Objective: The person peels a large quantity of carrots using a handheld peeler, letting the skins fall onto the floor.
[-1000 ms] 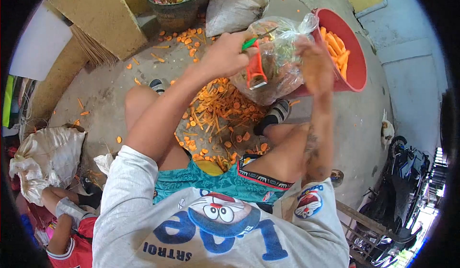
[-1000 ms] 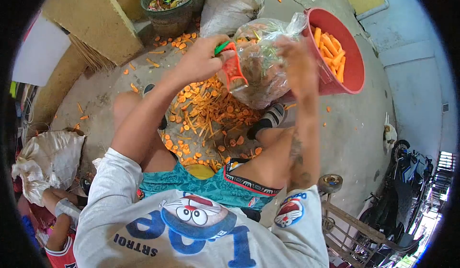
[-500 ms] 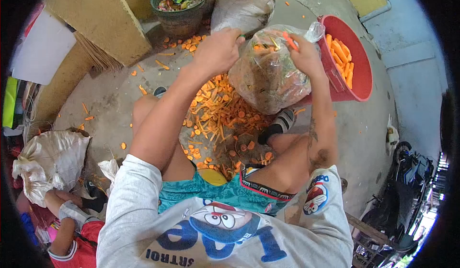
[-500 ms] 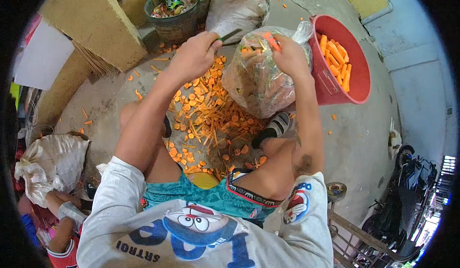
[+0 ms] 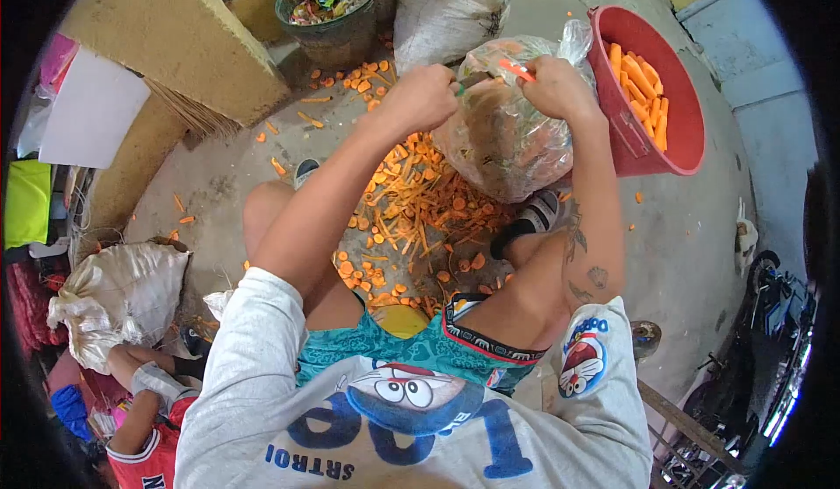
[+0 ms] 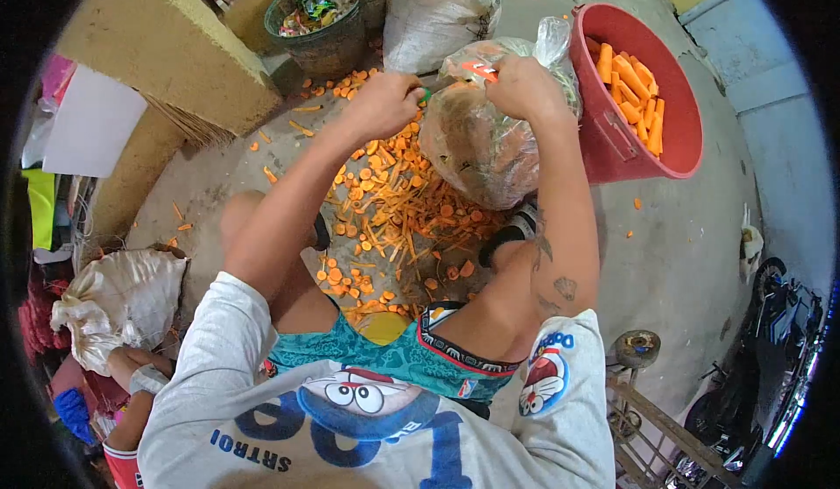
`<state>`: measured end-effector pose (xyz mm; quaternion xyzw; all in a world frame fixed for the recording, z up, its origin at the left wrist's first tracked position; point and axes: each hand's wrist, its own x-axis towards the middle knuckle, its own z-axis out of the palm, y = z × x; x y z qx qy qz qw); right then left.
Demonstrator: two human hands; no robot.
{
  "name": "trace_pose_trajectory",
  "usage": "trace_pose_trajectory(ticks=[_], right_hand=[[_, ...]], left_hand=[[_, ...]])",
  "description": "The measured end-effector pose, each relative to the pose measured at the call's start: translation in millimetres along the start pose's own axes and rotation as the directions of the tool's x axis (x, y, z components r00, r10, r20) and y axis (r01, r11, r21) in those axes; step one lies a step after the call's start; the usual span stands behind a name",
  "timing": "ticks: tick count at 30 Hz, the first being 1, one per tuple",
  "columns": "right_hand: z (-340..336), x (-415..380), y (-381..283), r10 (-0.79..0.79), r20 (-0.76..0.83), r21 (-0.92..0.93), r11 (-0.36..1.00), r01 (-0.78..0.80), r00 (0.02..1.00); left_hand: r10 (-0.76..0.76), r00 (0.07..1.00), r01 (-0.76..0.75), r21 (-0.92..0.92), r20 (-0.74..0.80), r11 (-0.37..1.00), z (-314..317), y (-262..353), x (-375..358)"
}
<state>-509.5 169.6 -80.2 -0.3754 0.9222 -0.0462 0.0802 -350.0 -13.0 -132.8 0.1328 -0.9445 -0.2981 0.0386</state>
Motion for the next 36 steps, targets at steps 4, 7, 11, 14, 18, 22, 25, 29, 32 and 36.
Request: trace_pose_trajectory(ticks=[4, 7, 11, 14, 18, 22, 25, 29, 32, 36], right_hand=[[3, -18, -7, -0.026, -0.095, 0.058, 0.998, 0.032, 0.995], [9, -30, -9, -0.103, -0.259, 0.09, 0.987, 0.13, 0.96], [16, -31, -2, -0.155, -0.318, 0.057, 0.982, 0.182, 0.935], [13, -35, 8, -0.156, -0.342, 0.056, 0.981, 0.186, 0.927], [11, -33, 30, -0.09, -0.647, 0.215, 0.931, 0.294, 0.757], [-24, -52, 41, 0.14, -0.578, 0.331, 0.941, 0.074, 0.804], [-16, -56, 22, 0.252, -0.252, 0.323, 0.932, -0.165, 0.934], [3, -36, 11, 0.196, -0.167, 0.163, 0.972, -0.169, 0.966], [11, -19, 15, 0.171, -0.142, 0.098, 0.983, -0.158, 0.975], [-7, -35, 9, 0.187, -0.191, 0.172, 0.973, -0.155, 0.964]], left_hand=[[0.026, 0.997, -0.026, 0.0, 0.071, 1.0, 16, 4, 28], [0.019, 0.994, -0.015, -0.04, 0.109, 0.999, 16, 25, 33], [0.037, 0.998, -0.037, 0.002, 0.045, 0.999, 39, 43, 18], [0.138, 0.984, -0.162, -0.23, -0.117, 0.96, 52, 51, -38], [0.074, 0.992, -0.048, -0.248, 0.099, 0.968, 52, 41, -77], [-0.32, 0.932, 0.351, -0.65, 0.17, 0.675, 52, 31, -62], [-0.269, 0.946, 0.307, -0.769, 0.181, 0.561, 48, 45, -56], [-0.278, 0.944, 0.309, -0.766, 0.176, 0.564, 49, 55, -51], [-0.264, 0.955, 0.272, -0.765, 0.138, 0.583, 52, 54, -45], [-0.232, 0.963, 0.253, -0.749, 0.136, 0.612, 51, 69, -31]])
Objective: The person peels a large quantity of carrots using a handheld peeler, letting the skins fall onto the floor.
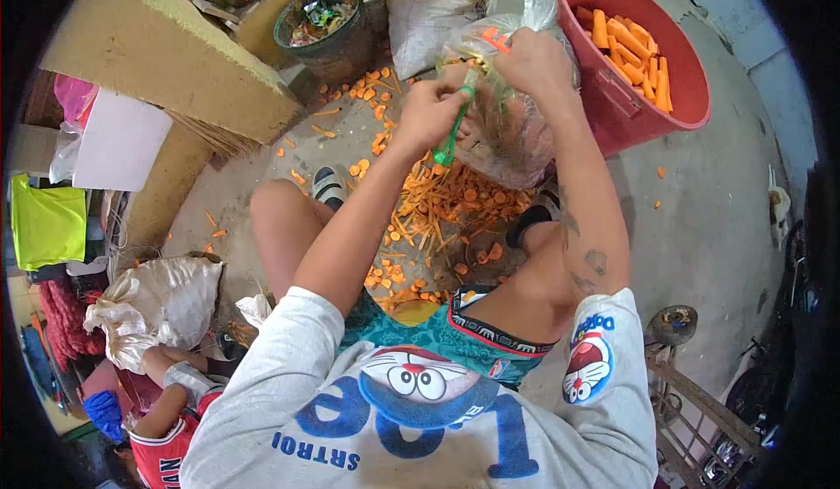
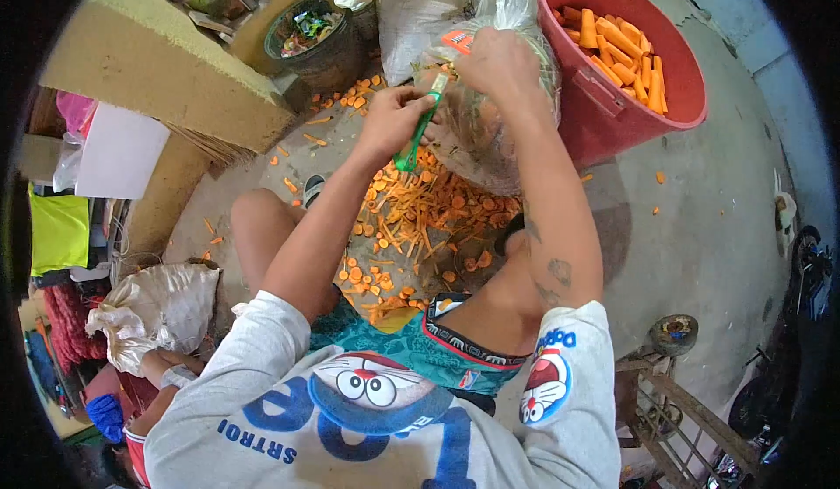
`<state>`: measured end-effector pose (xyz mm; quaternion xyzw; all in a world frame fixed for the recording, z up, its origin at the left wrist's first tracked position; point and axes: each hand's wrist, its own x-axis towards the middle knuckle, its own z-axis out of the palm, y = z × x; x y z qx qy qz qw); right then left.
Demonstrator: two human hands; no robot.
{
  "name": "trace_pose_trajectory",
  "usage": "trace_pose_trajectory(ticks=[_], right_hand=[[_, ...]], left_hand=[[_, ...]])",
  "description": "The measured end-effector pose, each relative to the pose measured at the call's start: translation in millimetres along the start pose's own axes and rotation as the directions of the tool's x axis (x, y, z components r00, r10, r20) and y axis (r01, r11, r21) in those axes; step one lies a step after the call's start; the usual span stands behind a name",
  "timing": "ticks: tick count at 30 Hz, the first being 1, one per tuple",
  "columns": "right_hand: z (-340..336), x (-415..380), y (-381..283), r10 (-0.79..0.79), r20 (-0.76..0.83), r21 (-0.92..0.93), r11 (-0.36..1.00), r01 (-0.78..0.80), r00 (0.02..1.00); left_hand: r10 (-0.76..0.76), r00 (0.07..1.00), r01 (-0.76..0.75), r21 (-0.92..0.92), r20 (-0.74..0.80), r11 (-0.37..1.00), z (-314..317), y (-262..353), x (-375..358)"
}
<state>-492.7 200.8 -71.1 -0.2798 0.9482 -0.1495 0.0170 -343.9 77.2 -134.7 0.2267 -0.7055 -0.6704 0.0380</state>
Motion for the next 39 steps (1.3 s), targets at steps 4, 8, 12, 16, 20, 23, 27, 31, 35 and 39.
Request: trace_pose_trajectory(ticks=[4, 8, 12, 16, 20, 23, 27, 31, 35, 39], right_hand=[[7, -6, 4, -0.092, -0.107, 0.025, 0.995, 0.095, 0.99], [-20, 3, 42, 0.003, -0.246, 0.171, 0.985, 0.04, 0.969], [-10, 6, 62, 0.031, -0.268, 0.143, 0.99, 0.008, 0.963], [-12, 6, 42, -0.002, -0.248, 0.264, 0.962, 0.069, 0.969], [-25, 12, 61, 0.082, -0.296, 0.321, 0.947, 0.019, 0.952], [-18, 23, 73, 0.163, -0.285, 0.356, 0.933, -0.053, 0.945], [-20, 19, 65, 0.149, -0.297, 0.34, 0.94, -0.042, 0.943], [-24, 7, 63, 0.063, -0.228, 0.291, 0.957, 0.007, 0.972], [-18, 4, 68, -0.006, -0.006, 0.078, 0.997, 0.006, 1.0], [-16, 4, 75, 0.102, 0.009, 0.003, 0.995, -0.102, 0.995]], left_hand=[[0.078, 0.997, -0.078, -0.038, -0.016, 0.996, 32, -8, 18], [0.004, 0.975, -0.021, 0.073, 0.224, 0.997, 59, -13, -36], [0.019, 0.999, -0.024, -0.111, -0.038, 0.994, 52, -12, -33], [0.107, 0.979, -0.15, -0.253, -0.175, 0.956, 78, -9, 7], [0.365, 0.93, -0.324, 0.392, -0.033, 0.861, 112, -9, -26], [0.099, 0.993, -0.109, 0.168, 0.067, 0.98, 86, -30, -53], [-0.001, 1.0, 0.0, -0.04, -0.017, 0.999, 21, -45, -57], [0.297, 0.946, -0.221, 0.416, -0.127, 0.882, -30, -36, -26], [0.429, 0.903, -0.344, 0.653, 0.032, 0.675, -42, 13, -20], [0.423, 0.87, -0.464, 0.71, 0.253, 0.53, -39, 27, -11]])
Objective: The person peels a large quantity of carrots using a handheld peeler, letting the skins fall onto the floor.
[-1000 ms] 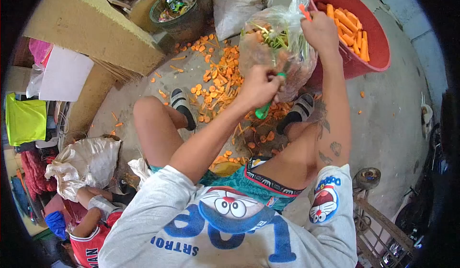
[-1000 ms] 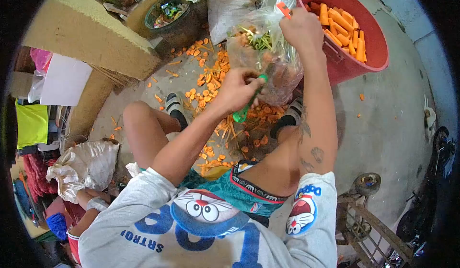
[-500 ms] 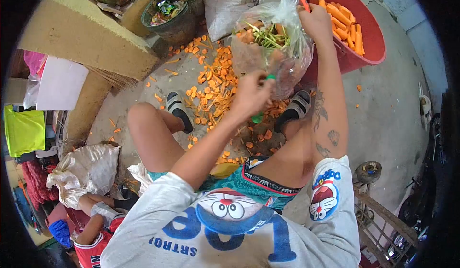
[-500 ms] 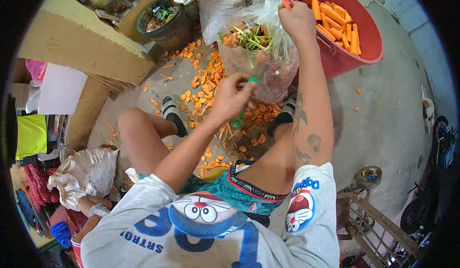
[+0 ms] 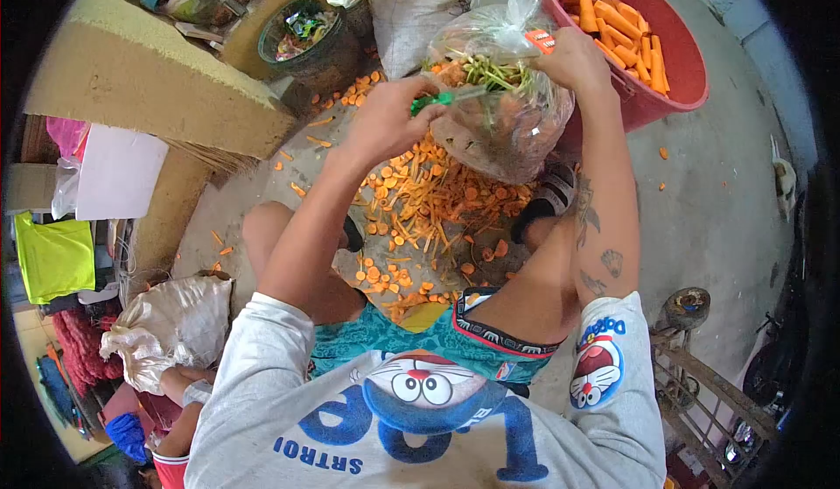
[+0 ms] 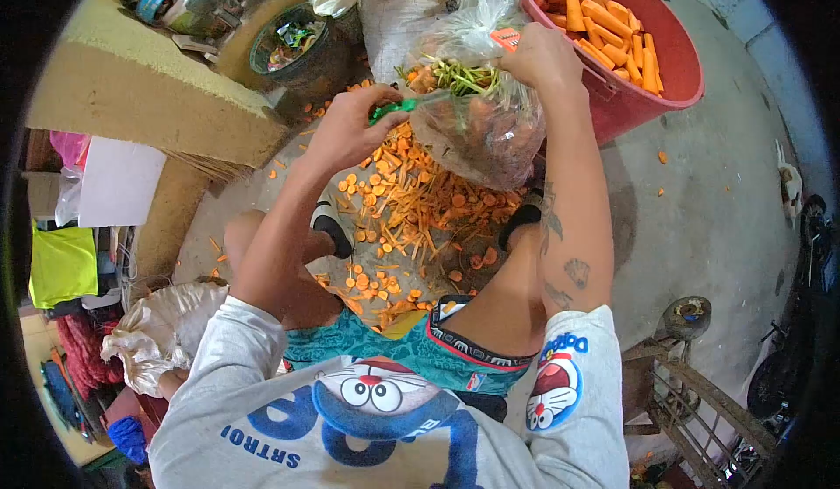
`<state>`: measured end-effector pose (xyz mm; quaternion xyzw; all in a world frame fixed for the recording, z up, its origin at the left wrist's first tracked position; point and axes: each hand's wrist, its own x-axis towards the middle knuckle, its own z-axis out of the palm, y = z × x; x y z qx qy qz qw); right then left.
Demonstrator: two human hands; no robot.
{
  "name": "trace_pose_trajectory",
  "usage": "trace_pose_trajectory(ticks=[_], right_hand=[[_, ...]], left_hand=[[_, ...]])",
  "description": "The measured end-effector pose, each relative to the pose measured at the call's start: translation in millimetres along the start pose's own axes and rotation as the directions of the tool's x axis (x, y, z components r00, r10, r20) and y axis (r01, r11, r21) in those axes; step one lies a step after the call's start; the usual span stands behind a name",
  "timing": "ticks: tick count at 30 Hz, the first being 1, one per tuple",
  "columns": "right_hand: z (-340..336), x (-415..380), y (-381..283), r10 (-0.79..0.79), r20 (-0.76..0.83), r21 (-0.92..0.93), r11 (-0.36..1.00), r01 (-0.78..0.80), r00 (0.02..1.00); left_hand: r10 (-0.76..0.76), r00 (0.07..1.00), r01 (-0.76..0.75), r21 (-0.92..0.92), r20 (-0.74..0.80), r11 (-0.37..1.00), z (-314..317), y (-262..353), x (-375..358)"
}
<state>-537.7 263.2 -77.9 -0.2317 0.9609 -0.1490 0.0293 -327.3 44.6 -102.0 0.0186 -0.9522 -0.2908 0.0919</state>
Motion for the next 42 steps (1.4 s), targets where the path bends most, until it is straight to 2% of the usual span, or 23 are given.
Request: trace_pose_trajectory(ticks=[3, 5, 7, 10, 14, 15, 17, 18, 19, 21, 23, 25, 27, 28, 29, 31, 32, 33, 34, 36, 39, 40, 42], right_hand=[[1, 12, 7, 0.043, -0.006, 0.031, 0.999, -0.043, 0.999], [-7, 15, 9, -0.073, -0.257, 0.175, 0.977, 0.12, 0.964], [-16, 3, -6, -0.076, -0.31, 0.185, 0.973, 0.138, 0.948], [-18, -4, -11, -0.067, -0.416, 0.217, 0.961, 0.171, 0.907], [-11, 1, 6, -0.043, -0.59, 0.283, 0.924, 0.256, 0.806], [-8, 1, 9, -0.005, -0.659, 0.301, 0.915, 0.269, 0.752], [-18, 0, 7, 0.046, -0.649, 0.336, 0.913, 0.232, 0.759], [-20, 2, 6, 0.055, -0.658, 0.321, 0.922, 0.214, 0.751], [-20, 3, 5, 0.067, -0.663, 0.311, 0.931, 0.193, 0.746], [-27, 2, 0, 0.071, -0.616, 0.315, 0.935, 0.162, 0.785], [-38, -4, -6, 0.03, -0.567, 0.241, 0.962, 0.131, 0.823], [-42, -5, -8, -0.027, -0.499, 0.304, 0.931, 0.204, 0.866], [-52, -15, -23, -0.236, -0.623, 0.461, 0.659, 0.594, 0.746], [-59, -16, -38, -0.269, -0.607, 0.443, 0.667, 0.599, 0.748], [-62, -12, -56, -0.286, -0.596, 0.444, 0.662, 0.604, 0.751], [-61, -1, -87, -0.531, -0.428, 0.037, 0.799, 0.601, 0.732], [-37, 21, -92, -0.548, -0.359, -0.046, 0.819, 0.572, 0.755], [-18, 40, -94, -0.569, -0.177, -0.127, 0.822, 0.555, 0.803], [-4, 57, -94, -0.557, 0.008, -0.214, 0.81, 0.546, 0.83], [21, 80, -85, -0.365, 0.254, -0.423, 0.791, 0.443, 0.895], [12, 88, -80, -0.391, 0.184, -0.345, 0.833, 0.432, 0.902], [9, 85, -77, -0.439, 0.083, -0.336, 0.833, 0.44, 0.895], [6, 86, -77, -0.455, 0.092, -0.316, 0.831, 0.459, 0.886]], left_hand=[[0.107, 0.991, -0.11, 0.039, 0.082, 0.993, 11, 9, 13], [0.153, 0.986, -0.156, 0.051, 0.066, 0.986, 20, 26, 29], [0.27, 0.959, -0.279, 0.122, 0.09, 0.952, 28, 42, 49], [0.287, 0.948, -0.308, 0.158, 0.139, 0.938, 33, 66, 79], [0.231, 0.964, -0.248, 0.132, 0.132, 0.96, 31, 21, 111], [0.052, 0.985, -0.096, 0.272, 0.163, 0.957, 24, 3, 117], [-0.106, 0.993, 0.098, 0.152, 0.045, 0.983, -1, -42, 107], [0.128, 0.99, -0.106, 0.286, -0.058, 0.952, -13, -64, 98], [0.014, 1.0, -0.011, 0.15, -0.019, 0.989, -28, -52, 82], [-0.011, 0.999, 0.011, 0.007, 0.047, 1.0, -46, -34, 53], [-0.017, 1.0, 0.017, 0.035, 0.002, 0.999, -41, -54, 42], [-0.056, 0.998, 0.057, 0.032, -0.035, 0.998, -37, -66, 40], [-0.355, 0.935, 0.352, -0.148, 0.008, 0.924, -35, -75, 44], [-0.269, 0.962, 0.267, -0.049, -0.047, 0.962, -28, -91, 50], [-0.286, 0.957, 0.283, -0.06, -0.054, 0.957, -24, -107, 56], [-0.242, 0.969, 0.246, 0.106, -0.054, 0.963, -21, -112, 70], [-0.244, 0.966, 0.254, 0.144, -0.083, 0.956, -19, -115, 80], [-0.244, 0.966, 0.255, 0.139, -0.089, 0.957, -18, -116, 89], [-0.275, 0.955, 0.289, 0.144, -0.11, 0.946, -19, -114, 100], [-0.276, 0.953, 0.292, 0.127, -0.126, 0.948, -19, -111, 118], [-0.244, 0.961, 0.261, 0.129, -0.13, 0.957, -14, -101, 148], [-0.251, 0.959, 0.266, 0.116, -0.131, 0.957, -10, -98, 159], [-0.165, 0.979, 0.18, 0.128, -0.122, 0.975, 2, -90, 177]])
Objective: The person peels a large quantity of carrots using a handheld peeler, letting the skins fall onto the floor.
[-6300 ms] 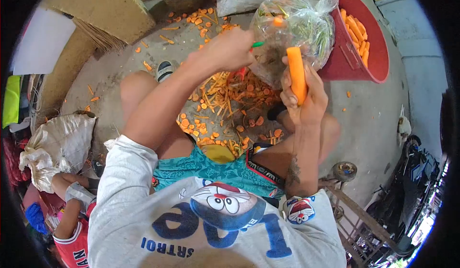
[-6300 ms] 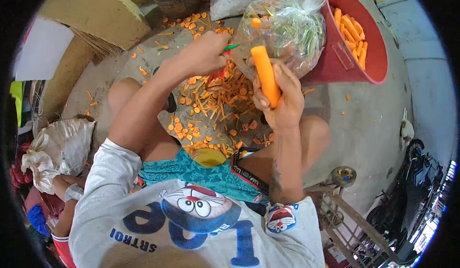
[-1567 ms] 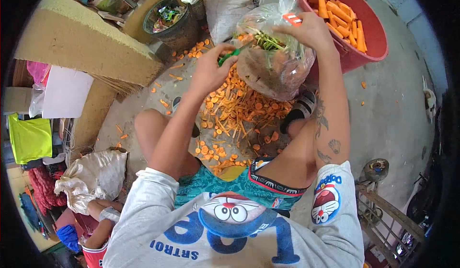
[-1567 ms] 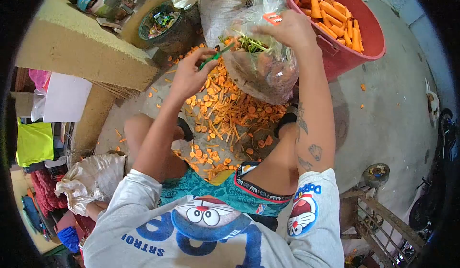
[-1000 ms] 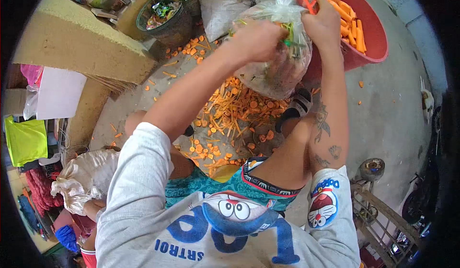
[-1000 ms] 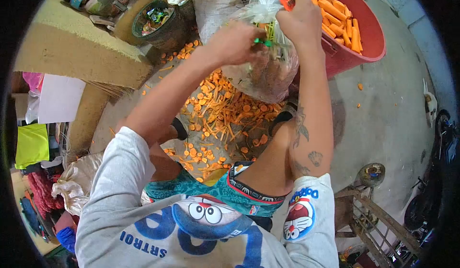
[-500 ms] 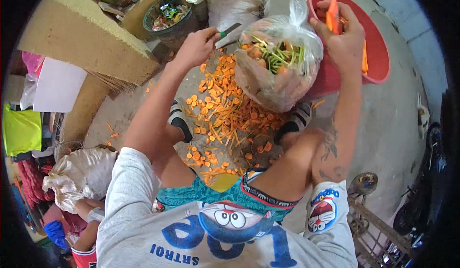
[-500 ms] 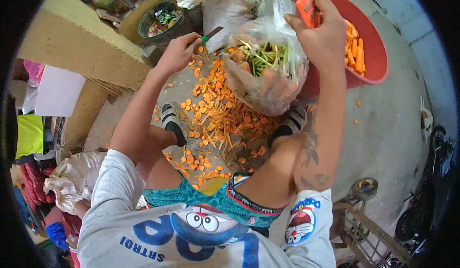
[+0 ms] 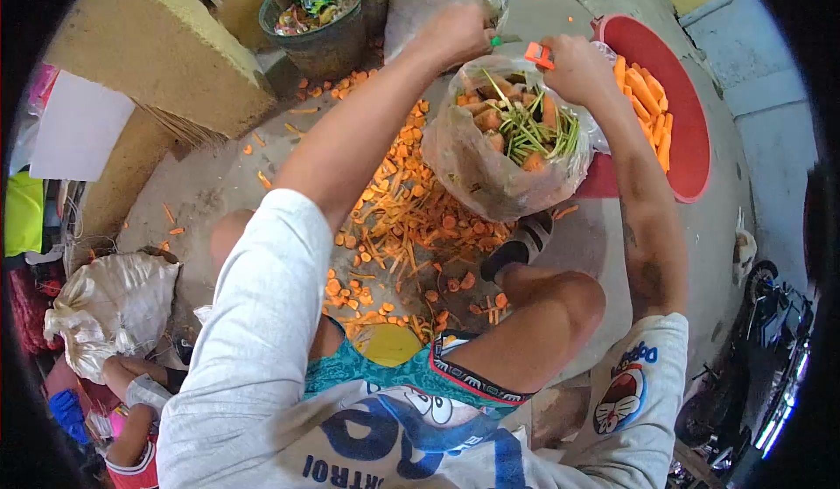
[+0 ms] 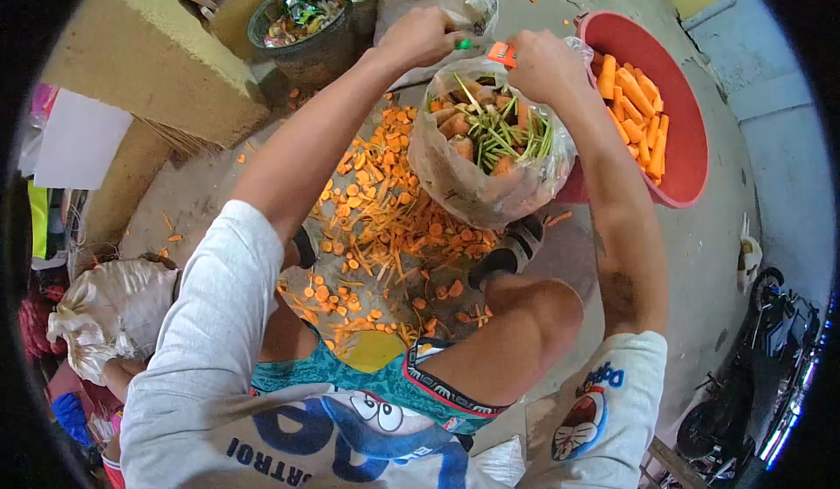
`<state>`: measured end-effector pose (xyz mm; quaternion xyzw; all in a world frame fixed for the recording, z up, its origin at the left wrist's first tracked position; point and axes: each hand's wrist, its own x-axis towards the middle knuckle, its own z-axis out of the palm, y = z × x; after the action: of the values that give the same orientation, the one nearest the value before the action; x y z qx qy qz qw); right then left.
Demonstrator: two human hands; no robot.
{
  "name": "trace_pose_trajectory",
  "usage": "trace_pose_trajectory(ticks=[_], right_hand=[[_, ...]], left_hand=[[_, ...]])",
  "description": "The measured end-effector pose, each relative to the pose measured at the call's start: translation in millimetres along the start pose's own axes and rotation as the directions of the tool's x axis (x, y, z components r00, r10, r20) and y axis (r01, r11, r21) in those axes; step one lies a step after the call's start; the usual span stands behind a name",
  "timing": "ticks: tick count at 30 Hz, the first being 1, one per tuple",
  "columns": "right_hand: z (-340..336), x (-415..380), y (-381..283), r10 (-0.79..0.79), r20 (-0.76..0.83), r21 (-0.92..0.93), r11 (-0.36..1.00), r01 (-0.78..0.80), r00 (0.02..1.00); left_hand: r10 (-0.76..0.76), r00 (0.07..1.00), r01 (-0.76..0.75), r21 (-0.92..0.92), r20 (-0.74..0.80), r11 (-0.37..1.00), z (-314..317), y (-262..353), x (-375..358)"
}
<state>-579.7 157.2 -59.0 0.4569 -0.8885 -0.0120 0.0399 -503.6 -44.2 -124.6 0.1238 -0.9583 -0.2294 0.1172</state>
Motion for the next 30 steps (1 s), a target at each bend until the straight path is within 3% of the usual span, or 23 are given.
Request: trace_pose_trajectory(ticks=[3, 6, 9, 11, 13, 15, 17, 18, 22, 25, 27, 28, 30], right_hand=[[6, 2, 8, -0.028, -0.056, 0.012, 1.0, 0.029, 0.998], [6, -3, 7, -0.036, -0.115, 0.016, 0.999, 0.038, 0.993], [11, -10, 9, -0.048, -0.173, 0.057, 0.997, 0.059, 0.984], [13, -9, 19, -0.073, -0.231, 0.09, 0.991, 0.096, 0.97], [6, -12, 40, 0.125, -0.313, 0.275, 0.961, -0.036, 0.942], [1, -24, 44, 0.116, -0.344, 0.263, 0.965, -0.024, 0.932], [4, -26, 46, 0.098, -0.319, 0.159, 0.986, -0.049, 0.943], [6, -25, 44, 0.078, -0.347, 0.138, 0.99, -0.031, 0.935], [8, -15, 36, 0.079, -0.375, 0.167, 0.986, -0.016, 0.924], [9, -23, 37, 0.123, -0.409, 0.197, 0.979, -0.044, 0.904], [7, -29, 37, 0.242, -0.43, 0.278, 0.952, -0.127, 0.87], [5, -29, 41, 0.237, -0.432, 0.276, 0.953, -0.122, 0.87], [8, -39, 59, 0.469, -0.435, 0.491, 0.839, -0.233, 0.769]], left_hand=[[0.046, 0.996, -0.047, 0.01, 0.08, 0.999, 36, 7, 13], [0.053, 0.996, -0.051, -0.021, 0.068, 0.998, 21, 27, -36], [0.095, 0.994, -0.091, -0.063, 0.057, 0.994, 11, 4, -60], [0.13, 0.984, -0.109, -0.161, 0.125, 0.981, -13, 3, -83], [0.221, 0.927, -0.205, -0.087, 0.303, 0.975, -22, 22, -122], [0.143, 0.964, -0.136, -0.046, 0.223, 0.99, -29, 27, -131], [0.088, 0.996, -0.086, -0.095, 0.018, 0.992, -22, 0, -93], [0.011, 1.0, -0.009, -0.097, 0.026, 0.995, -20, -9, -75], [-0.003, 0.999, -0.001, -0.078, -0.046, 0.997, 10, -2, -18], [0.052, 0.999, -0.052, -0.108, 0.0, 0.993, 49, 25, -3], [0.023, 0.999, -0.02, -0.107, 0.024, 0.994, 59, 43, -40], [0.085, 0.992, -0.07, -0.158, 0.096, 0.985, 39, 38, -58], [0.253, 0.96, -0.205, -0.317, 0.119, 0.926, -1, 19, -103]])
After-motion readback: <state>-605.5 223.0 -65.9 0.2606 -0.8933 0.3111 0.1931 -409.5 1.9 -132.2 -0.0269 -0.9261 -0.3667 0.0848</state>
